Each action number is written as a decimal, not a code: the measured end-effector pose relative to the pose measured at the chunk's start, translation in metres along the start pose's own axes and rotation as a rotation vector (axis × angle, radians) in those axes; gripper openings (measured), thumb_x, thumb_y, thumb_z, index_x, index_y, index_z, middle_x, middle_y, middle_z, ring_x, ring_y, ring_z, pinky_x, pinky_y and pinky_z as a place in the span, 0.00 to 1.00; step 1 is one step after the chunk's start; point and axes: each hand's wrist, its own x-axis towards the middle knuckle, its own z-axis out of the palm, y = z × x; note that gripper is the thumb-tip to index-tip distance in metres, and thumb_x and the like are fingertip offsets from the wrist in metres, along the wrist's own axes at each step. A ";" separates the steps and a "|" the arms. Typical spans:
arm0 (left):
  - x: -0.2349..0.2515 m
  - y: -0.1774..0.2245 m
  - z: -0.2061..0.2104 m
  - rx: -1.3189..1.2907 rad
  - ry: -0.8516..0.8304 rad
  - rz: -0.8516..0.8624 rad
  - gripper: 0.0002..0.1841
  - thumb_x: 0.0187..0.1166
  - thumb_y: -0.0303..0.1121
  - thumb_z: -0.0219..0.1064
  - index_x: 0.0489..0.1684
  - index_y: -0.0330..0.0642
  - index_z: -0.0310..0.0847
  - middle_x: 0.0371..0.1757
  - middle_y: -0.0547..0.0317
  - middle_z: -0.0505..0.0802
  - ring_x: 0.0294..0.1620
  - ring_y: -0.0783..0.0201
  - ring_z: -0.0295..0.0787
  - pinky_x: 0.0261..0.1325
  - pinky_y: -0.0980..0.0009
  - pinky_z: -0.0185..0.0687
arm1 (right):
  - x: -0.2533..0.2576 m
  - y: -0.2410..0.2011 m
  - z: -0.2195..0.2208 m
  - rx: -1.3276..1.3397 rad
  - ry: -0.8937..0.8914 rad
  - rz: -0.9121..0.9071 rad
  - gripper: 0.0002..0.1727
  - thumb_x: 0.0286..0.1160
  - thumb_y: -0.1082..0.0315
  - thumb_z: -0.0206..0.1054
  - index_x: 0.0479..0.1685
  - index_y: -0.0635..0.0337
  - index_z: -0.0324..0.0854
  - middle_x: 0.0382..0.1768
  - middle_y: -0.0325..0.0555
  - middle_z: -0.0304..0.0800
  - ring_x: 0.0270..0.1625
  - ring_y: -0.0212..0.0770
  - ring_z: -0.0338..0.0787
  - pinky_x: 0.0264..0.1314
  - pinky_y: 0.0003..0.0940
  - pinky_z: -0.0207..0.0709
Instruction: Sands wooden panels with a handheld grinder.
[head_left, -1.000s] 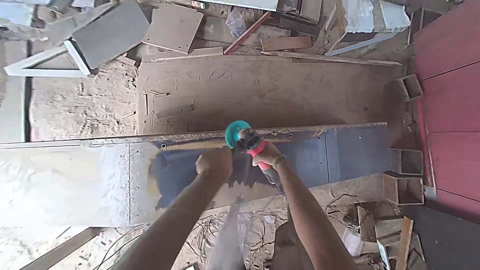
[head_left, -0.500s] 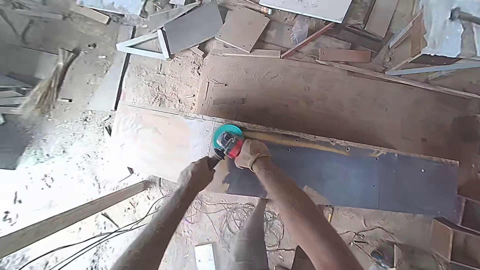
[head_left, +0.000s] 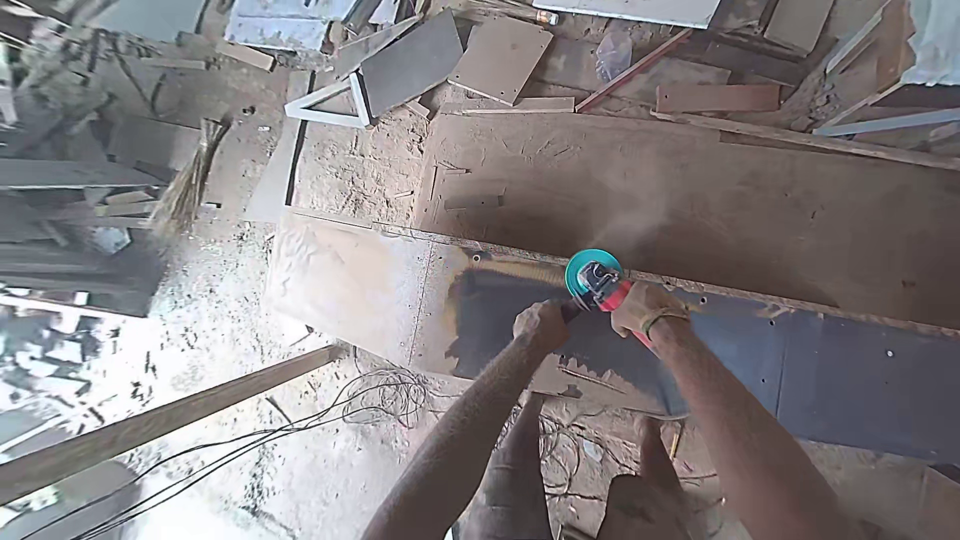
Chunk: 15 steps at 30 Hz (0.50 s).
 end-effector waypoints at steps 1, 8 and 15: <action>0.002 0.015 0.009 0.006 -0.012 0.001 0.24 0.71 0.42 0.71 0.68 0.50 0.83 0.63 0.47 0.92 0.65 0.45 0.91 0.60 0.35 0.85 | 0.005 0.017 0.001 0.012 0.000 0.011 0.40 0.45 0.52 0.86 0.60 0.68 0.83 0.60 0.61 0.91 0.66 0.58 0.91 0.66 0.62 0.82; 0.014 0.134 0.058 0.211 -0.056 0.069 0.25 0.72 0.42 0.69 0.69 0.48 0.81 0.66 0.46 0.90 0.67 0.44 0.89 0.60 0.37 0.85 | 0.037 0.155 0.014 0.192 -0.040 0.097 0.39 0.45 0.53 0.86 0.60 0.65 0.83 0.59 0.59 0.91 0.65 0.56 0.91 0.63 0.60 0.83; 0.022 0.245 0.103 0.332 -0.086 0.088 0.23 0.71 0.41 0.70 0.65 0.46 0.82 0.63 0.45 0.91 0.64 0.44 0.90 0.57 0.37 0.86 | 0.069 0.273 0.028 0.323 -0.052 0.178 0.40 0.42 0.54 0.87 0.61 0.63 0.83 0.59 0.58 0.92 0.65 0.56 0.91 0.64 0.61 0.83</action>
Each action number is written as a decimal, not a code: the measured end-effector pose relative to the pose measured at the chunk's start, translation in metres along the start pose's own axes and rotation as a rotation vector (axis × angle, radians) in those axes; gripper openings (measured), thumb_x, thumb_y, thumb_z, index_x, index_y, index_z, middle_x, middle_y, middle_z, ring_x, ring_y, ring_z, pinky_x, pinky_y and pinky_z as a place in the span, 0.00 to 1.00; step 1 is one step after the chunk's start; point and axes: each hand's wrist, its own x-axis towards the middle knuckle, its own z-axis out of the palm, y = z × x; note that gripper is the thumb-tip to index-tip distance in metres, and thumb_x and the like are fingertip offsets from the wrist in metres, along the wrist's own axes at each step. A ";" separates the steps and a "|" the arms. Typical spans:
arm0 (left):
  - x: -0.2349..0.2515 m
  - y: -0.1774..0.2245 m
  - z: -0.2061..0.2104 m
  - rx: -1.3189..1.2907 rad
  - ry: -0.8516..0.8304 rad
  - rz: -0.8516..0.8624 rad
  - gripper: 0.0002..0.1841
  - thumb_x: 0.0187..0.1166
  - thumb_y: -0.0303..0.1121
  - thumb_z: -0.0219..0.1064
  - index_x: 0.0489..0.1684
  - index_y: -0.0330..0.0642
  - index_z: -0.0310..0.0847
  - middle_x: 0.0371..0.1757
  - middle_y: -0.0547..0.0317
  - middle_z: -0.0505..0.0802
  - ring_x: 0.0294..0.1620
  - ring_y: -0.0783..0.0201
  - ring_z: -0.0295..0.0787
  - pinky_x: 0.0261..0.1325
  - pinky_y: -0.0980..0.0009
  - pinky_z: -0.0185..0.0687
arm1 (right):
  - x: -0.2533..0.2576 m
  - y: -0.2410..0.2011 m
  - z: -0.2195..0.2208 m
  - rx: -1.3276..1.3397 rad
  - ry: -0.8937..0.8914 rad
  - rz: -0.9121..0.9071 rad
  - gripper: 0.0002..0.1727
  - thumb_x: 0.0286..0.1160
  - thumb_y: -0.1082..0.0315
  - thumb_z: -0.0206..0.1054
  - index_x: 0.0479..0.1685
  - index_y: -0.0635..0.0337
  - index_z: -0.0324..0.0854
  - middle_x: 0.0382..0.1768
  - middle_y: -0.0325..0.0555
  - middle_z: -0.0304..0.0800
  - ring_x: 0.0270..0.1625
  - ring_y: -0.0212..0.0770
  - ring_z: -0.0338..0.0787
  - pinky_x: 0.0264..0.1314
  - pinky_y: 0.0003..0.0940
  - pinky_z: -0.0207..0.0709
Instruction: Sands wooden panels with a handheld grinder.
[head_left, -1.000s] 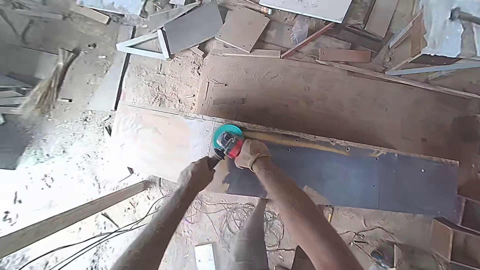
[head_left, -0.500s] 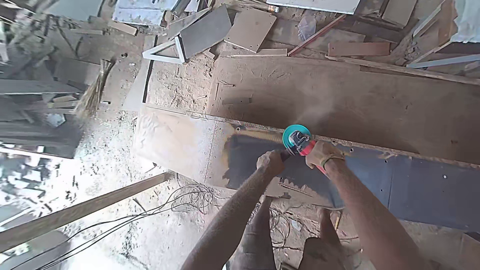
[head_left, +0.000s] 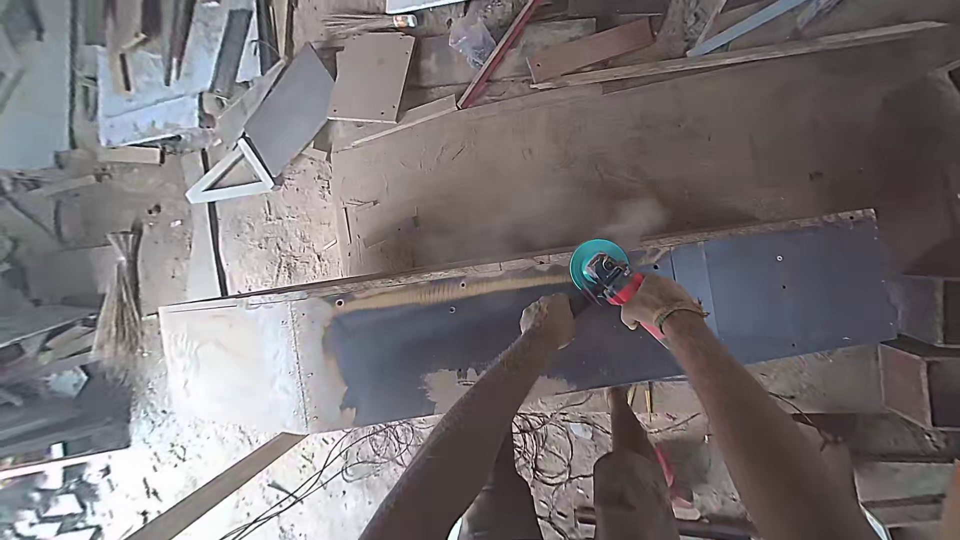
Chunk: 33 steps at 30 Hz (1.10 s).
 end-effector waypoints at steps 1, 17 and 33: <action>0.003 0.015 0.001 0.016 0.003 0.014 0.23 0.71 0.41 0.71 0.65 0.46 0.82 0.64 0.45 0.91 0.65 0.44 0.90 0.57 0.37 0.86 | 0.007 0.014 -0.002 0.022 0.005 0.016 0.39 0.41 0.54 0.88 0.60 0.63 0.83 0.58 0.58 0.92 0.64 0.57 0.91 0.63 0.61 0.83; 0.006 0.078 -0.005 0.131 0.092 0.073 0.28 0.67 0.34 0.76 0.69 0.39 0.80 0.68 0.38 0.88 0.66 0.36 0.87 0.54 0.34 0.86 | 0.065 0.080 0.015 0.247 0.082 -0.011 0.43 0.38 0.57 0.92 0.62 0.67 0.82 0.59 0.63 0.90 0.65 0.61 0.89 0.68 0.64 0.80; -0.060 -0.217 -0.032 -0.282 0.138 -0.115 0.21 0.71 0.37 0.72 0.62 0.41 0.84 0.65 0.42 0.91 0.65 0.40 0.89 0.56 0.35 0.86 | -0.056 -0.208 0.073 -0.190 0.143 -0.130 0.49 0.37 0.50 0.92 0.67 0.67 0.82 0.64 0.63 0.89 0.71 0.60 0.87 0.73 0.64 0.77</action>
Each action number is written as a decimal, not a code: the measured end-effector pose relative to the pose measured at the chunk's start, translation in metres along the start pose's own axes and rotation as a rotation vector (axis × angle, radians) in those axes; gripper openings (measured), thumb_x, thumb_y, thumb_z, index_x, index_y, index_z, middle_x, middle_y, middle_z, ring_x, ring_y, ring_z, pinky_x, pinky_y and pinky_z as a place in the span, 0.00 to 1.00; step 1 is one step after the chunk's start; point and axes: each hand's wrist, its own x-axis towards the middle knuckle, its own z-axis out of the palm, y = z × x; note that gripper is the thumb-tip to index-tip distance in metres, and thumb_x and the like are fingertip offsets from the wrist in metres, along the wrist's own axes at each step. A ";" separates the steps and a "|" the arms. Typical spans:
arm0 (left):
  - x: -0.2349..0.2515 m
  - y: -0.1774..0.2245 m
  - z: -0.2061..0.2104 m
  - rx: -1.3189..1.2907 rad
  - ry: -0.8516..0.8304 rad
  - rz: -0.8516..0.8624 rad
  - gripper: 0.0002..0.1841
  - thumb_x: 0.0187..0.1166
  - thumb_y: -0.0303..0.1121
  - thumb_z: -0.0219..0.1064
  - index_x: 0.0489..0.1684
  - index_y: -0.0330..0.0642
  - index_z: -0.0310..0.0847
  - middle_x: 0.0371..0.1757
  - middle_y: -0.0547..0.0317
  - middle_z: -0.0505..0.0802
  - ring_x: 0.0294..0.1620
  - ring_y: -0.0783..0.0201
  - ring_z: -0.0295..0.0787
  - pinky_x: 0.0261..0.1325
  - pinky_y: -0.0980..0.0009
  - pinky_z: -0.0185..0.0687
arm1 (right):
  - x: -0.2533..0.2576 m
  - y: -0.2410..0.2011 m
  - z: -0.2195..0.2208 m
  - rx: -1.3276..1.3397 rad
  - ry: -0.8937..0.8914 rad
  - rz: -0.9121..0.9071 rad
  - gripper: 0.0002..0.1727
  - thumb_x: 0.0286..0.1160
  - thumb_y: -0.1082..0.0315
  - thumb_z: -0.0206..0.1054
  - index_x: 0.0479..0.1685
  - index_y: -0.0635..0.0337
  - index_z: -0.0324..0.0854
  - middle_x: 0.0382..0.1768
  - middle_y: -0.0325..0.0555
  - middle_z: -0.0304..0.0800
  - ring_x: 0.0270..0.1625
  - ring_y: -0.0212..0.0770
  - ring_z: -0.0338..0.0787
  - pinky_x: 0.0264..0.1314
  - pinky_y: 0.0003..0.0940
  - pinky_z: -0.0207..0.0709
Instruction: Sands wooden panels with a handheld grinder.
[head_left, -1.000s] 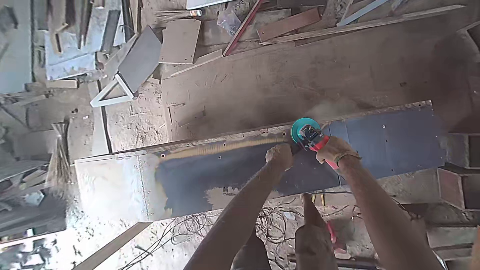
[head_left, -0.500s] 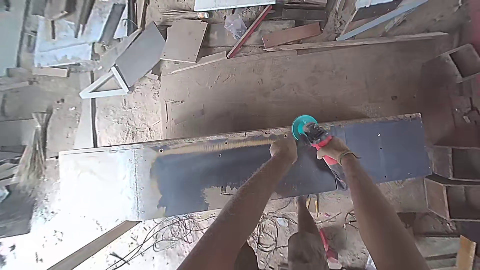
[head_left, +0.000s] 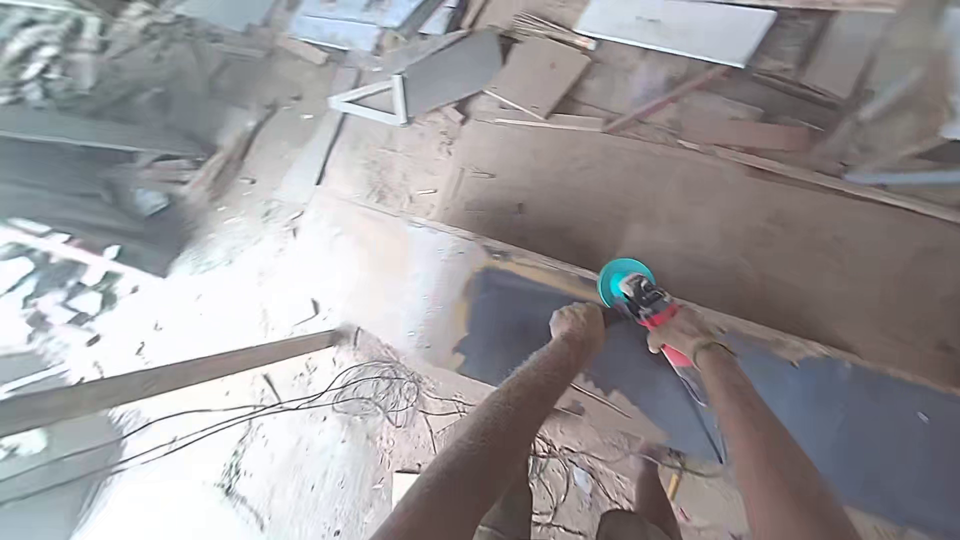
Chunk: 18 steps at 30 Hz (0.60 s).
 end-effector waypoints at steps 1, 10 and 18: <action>0.000 -0.016 -0.008 -0.021 0.001 -0.007 0.21 0.69 0.37 0.73 0.61 0.42 0.84 0.64 0.43 0.91 0.64 0.40 0.90 0.55 0.35 0.86 | -0.005 -0.019 -0.002 -0.028 0.012 -0.009 0.49 0.36 0.49 0.92 0.67 0.65 0.83 0.64 0.62 0.90 0.71 0.60 0.87 0.74 0.64 0.77; -0.001 -0.145 -0.063 -0.101 0.058 -0.088 0.20 0.70 0.38 0.71 0.61 0.45 0.84 0.62 0.46 0.93 0.64 0.43 0.91 0.55 0.38 0.87 | -0.047 -0.170 -0.009 -0.125 -0.014 -0.153 0.45 0.41 0.56 0.90 0.65 0.69 0.80 0.62 0.61 0.90 0.67 0.56 0.91 0.69 0.58 0.82; -0.005 -0.230 -0.072 -0.146 0.103 -0.173 0.22 0.69 0.40 0.70 0.63 0.45 0.83 0.61 0.45 0.92 0.64 0.42 0.91 0.57 0.36 0.86 | -0.086 -0.255 0.001 -0.210 -0.034 -0.304 0.39 0.45 0.54 0.87 0.61 0.67 0.82 0.60 0.59 0.91 0.65 0.56 0.91 0.64 0.60 0.84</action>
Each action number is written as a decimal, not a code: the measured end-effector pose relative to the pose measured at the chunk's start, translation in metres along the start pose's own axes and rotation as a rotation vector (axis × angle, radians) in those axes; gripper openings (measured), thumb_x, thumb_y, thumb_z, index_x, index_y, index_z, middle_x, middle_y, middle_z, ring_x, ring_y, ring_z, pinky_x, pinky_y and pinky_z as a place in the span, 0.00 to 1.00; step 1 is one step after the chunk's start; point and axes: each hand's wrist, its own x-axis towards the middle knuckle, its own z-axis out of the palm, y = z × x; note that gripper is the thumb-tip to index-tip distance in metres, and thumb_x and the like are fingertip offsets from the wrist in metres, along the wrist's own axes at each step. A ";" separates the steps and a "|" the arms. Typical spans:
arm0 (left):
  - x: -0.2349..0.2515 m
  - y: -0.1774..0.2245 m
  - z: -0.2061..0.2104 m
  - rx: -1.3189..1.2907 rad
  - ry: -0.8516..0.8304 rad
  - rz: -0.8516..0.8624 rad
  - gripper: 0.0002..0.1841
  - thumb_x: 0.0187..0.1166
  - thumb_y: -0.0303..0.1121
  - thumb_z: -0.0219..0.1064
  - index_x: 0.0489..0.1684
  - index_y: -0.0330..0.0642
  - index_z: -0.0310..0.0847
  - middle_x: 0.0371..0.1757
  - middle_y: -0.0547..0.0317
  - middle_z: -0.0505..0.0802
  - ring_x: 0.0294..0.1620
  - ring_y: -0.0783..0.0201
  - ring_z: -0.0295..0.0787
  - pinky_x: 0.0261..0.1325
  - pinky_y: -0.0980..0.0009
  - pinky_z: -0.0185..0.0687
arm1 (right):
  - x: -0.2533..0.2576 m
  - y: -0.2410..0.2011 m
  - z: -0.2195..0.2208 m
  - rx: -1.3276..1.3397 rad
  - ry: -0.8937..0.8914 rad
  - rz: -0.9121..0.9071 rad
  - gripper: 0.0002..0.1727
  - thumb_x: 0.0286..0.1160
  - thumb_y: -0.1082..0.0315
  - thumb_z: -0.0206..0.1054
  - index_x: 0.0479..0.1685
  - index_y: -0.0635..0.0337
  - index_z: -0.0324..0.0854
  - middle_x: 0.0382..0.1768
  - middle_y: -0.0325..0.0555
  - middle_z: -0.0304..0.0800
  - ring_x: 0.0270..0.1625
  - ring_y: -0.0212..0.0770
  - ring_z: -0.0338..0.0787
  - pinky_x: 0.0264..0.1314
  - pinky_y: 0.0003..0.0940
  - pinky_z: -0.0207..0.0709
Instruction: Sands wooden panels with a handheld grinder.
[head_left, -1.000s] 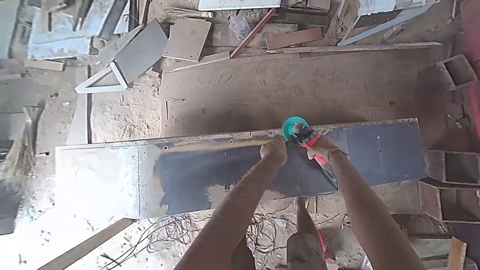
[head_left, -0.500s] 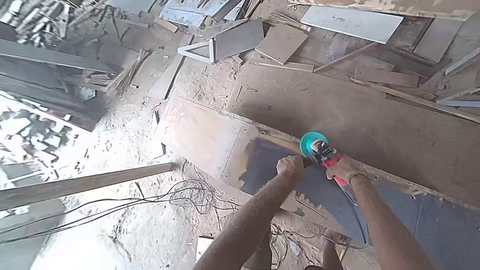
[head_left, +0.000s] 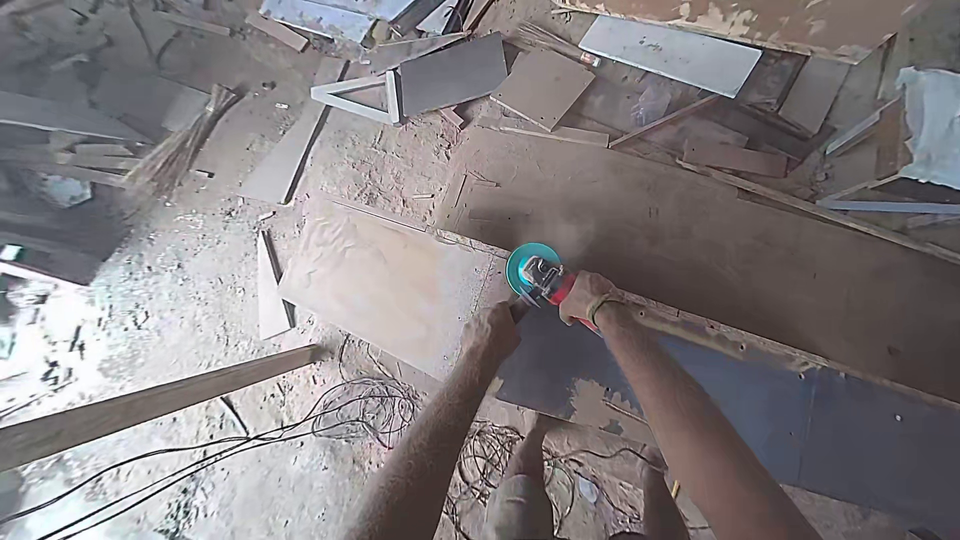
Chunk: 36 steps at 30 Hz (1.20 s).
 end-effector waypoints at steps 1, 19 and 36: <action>0.003 -0.014 -0.002 0.001 0.018 -0.031 0.21 0.69 0.42 0.70 0.60 0.46 0.84 0.59 0.45 0.93 0.63 0.42 0.91 0.55 0.36 0.86 | -0.003 -0.015 -0.002 -0.013 -0.004 -0.038 0.38 0.47 0.53 0.85 0.60 0.67 0.82 0.60 0.59 0.91 0.64 0.56 0.91 0.63 0.61 0.84; -0.012 0.108 0.050 0.255 -0.103 0.012 0.22 0.69 0.42 0.70 0.64 0.50 0.84 0.64 0.48 0.92 0.65 0.44 0.90 0.59 0.36 0.85 | -0.007 0.139 0.032 0.270 -0.084 0.117 0.39 0.45 0.53 0.85 0.64 0.61 0.83 0.61 0.56 0.91 0.66 0.54 0.91 0.65 0.60 0.83; -0.053 0.340 0.172 0.435 -0.240 0.129 0.20 0.73 0.39 0.69 0.62 0.45 0.83 0.62 0.45 0.92 0.63 0.44 0.91 0.55 0.39 0.86 | -0.001 0.408 0.068 0.439 -0.108 0.277 0.39 0.40 0.56 0.86 0.64 0.52 0.84 0.60 0.52 0.92 0.66 0.53 0.91 0.65 0.59 0.83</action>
